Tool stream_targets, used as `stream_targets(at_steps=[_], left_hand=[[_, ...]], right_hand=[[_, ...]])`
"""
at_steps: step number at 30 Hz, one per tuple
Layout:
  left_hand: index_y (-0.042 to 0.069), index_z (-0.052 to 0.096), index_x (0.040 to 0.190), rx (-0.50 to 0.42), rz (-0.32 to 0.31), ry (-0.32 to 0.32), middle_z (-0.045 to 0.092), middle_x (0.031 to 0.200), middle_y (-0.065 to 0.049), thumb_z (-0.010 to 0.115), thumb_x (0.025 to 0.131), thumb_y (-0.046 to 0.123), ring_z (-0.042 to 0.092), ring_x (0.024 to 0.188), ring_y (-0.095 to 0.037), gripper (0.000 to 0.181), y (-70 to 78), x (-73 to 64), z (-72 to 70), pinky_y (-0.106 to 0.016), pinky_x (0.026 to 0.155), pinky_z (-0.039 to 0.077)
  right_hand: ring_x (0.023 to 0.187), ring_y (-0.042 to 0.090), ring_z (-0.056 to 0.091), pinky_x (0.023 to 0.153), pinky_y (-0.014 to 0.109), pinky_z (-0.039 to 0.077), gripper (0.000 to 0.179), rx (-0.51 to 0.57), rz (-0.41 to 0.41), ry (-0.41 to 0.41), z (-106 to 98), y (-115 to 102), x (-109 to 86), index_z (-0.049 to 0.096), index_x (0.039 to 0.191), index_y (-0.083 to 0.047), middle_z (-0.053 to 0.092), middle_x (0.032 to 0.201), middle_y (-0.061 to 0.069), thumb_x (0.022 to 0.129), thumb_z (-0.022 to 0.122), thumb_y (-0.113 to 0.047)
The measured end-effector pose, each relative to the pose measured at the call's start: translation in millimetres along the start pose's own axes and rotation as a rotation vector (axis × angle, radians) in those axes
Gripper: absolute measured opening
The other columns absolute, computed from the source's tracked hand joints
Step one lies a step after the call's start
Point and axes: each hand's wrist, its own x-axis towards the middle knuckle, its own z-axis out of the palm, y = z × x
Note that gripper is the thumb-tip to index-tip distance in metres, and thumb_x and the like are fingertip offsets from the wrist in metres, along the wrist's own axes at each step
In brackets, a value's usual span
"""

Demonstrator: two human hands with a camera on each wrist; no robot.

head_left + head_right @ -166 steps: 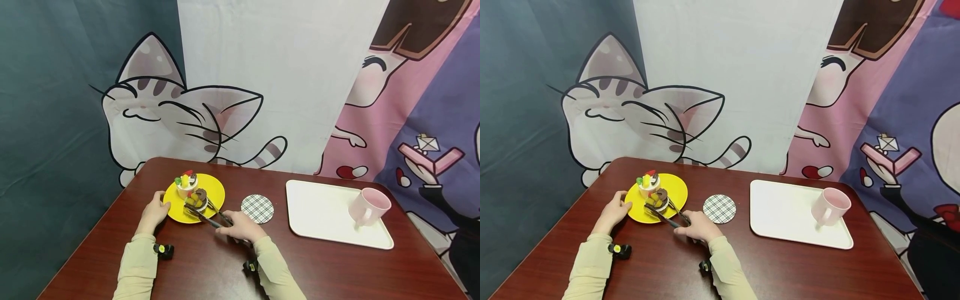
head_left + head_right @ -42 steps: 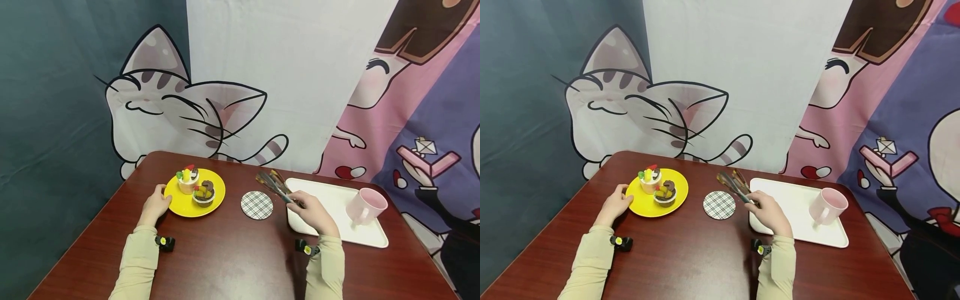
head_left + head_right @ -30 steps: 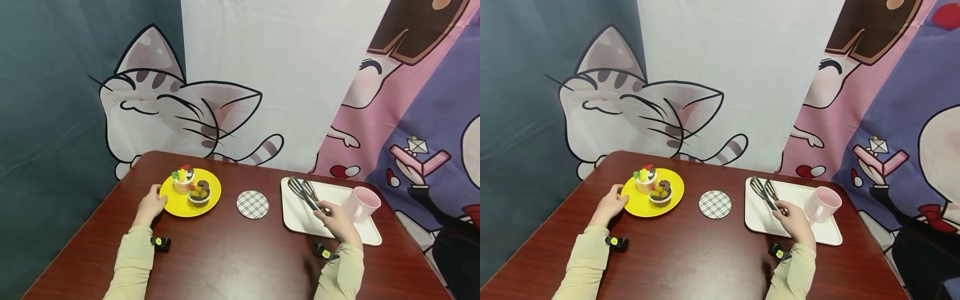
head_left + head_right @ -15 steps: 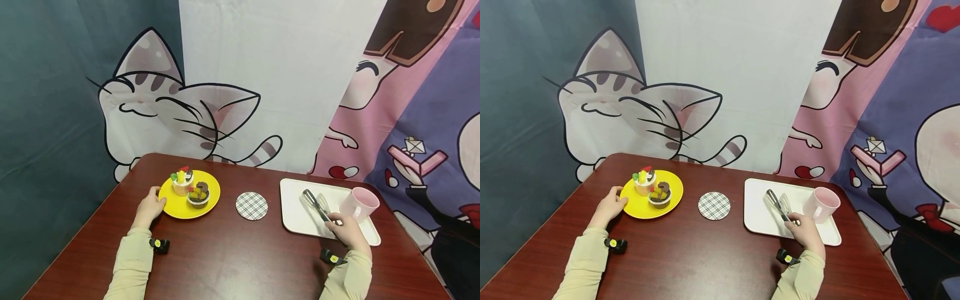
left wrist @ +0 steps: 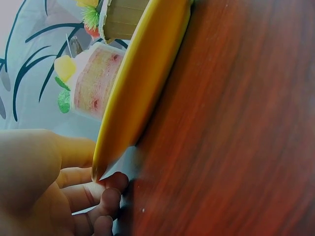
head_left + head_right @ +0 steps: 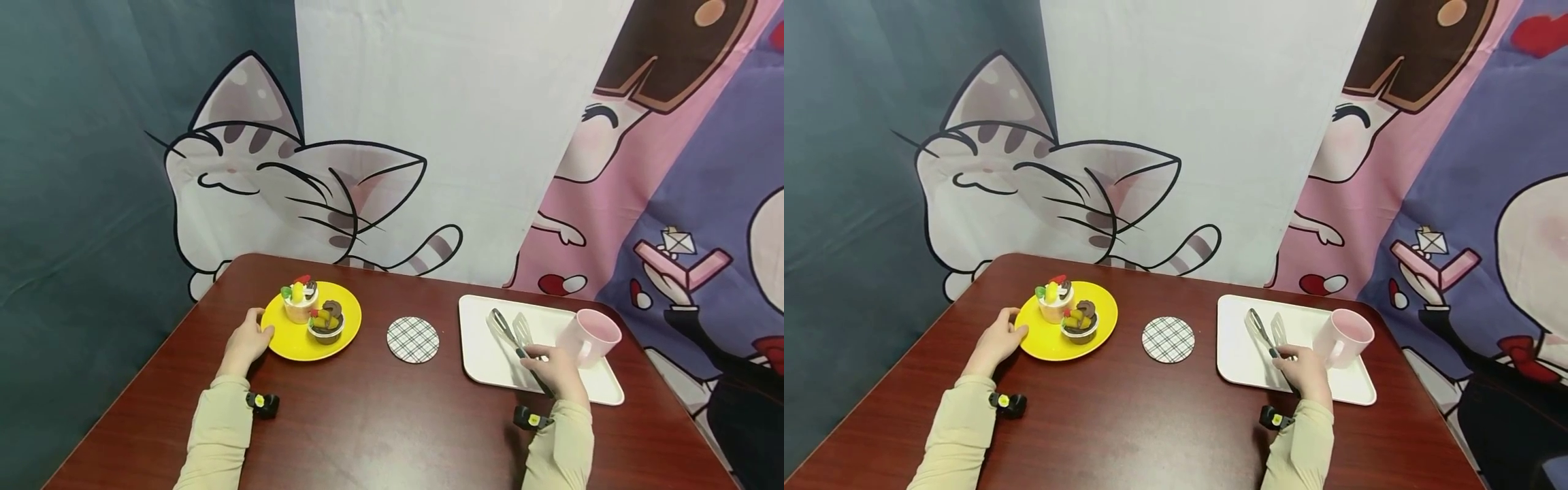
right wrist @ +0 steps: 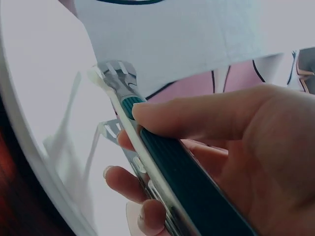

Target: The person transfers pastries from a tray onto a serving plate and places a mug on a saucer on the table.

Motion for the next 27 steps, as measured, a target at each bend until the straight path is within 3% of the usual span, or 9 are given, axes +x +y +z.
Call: stream_targets(at_steps=[5, 13, 27], left_hand=[[0.003, 0.021, 0.136, -0.002, 0.006, 0.004, 0.045, 0.084, -0.012, 0.041, 0.092, 0.025, 0.045, 0.07, -0.022, 0.053, -0.7, 0.7, 0.0, -0.031, 0.063, 0.035], [0.004, 0.022, 0.135, -0.001, 0.011, 0.011, 0.045, 0.081, -0.011, 0.042, 0.092, 0.025, 0.044, 0.067, -0.021, 0.052, -0.6, 0.4, 0.8, -0.03, 0.061, 0.034], [0.004, 0.022, 0.135, -0.007, -0.003, 0.001, 0.045, 0.084, -0.012, 0.042, 0.091, 0.024, 0.045, 0.07, -0.022, 0.053, 0.4, -5.2, -0.8, -0.031, 0.063, 0.034]], right_hand=[[0.102, 0.042, 0.05, 0.083, 0.047, 0.039, 0.04, -0.008, 0.043, -0.025, -0.6, -3.1, 0.1, 0.061, 0.109, 0.004, 0.057, 0.111, 0.029, 0.075, 0.063, -0.015], [0.084, 0.03, 0.057, 0.071, 0.038, 0.042, 0.034, -0.14, -0.031, -0.044, 0.1, -7.2, -0.1, 0.066, 0.101, 0.001, 0.066, 0.089, 0.019, 0.07, 0.064, -0.013], [0.077, 0.025, 0.059, 0.067, 0.038, 0.043, 0.03, -0.204, -0.049, -0.018, 11.1, -2.7, -7.1, 0.068, 0.098, -0.005, 0.067, 0.083, 0.012, 0.069, 0.066, -0.016]])
